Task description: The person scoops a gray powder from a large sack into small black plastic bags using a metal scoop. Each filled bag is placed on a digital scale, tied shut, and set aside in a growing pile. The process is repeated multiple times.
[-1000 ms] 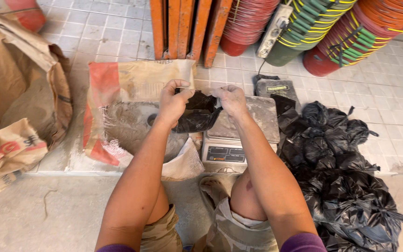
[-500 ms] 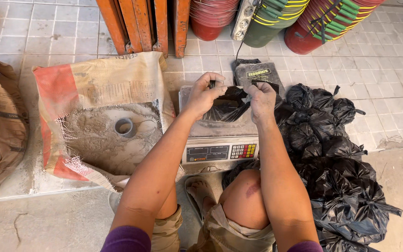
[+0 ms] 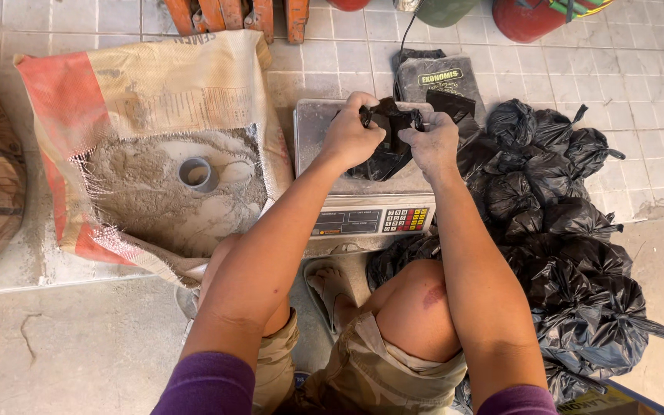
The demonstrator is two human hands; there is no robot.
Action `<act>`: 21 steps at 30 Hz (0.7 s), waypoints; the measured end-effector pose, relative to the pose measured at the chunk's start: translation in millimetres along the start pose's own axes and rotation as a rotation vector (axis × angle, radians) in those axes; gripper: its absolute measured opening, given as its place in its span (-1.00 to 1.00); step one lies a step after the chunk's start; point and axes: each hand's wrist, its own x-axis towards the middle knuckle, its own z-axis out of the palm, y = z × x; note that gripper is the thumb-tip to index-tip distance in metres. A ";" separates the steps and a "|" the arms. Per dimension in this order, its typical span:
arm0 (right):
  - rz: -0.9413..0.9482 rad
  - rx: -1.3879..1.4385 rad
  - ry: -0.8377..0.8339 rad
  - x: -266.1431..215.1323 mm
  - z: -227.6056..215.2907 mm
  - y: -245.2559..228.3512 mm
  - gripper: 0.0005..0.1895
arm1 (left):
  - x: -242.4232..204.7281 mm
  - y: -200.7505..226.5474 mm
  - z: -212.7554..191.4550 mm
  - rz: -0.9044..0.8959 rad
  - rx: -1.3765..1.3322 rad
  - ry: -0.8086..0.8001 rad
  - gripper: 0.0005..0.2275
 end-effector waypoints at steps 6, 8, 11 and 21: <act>0.021 -0.112 -0.036 -5.7 10.9 -3.0 -0.36 | 8.3 -19.5 -3.3 -0.175 0.075 0.099 -0.50; 0.016 -0.126 -0.040 -0.7 12.1 1.3 -0.34 | -0.2 -8.4 -7.6 -0.158 0.106 0.102 -0.54; 0.014 -0.170 -0.029 -1.5 11.2 -3.6 -0.31 | -11.1 10.1 -11.8 -0.152 0.180 0.089 -0.62; -0.084 -0.182 0.069 22.0 28.6 11.2 -0.90 | 32.0 -32.6 -1.3 -0.034 -0.155 0.166 -0.80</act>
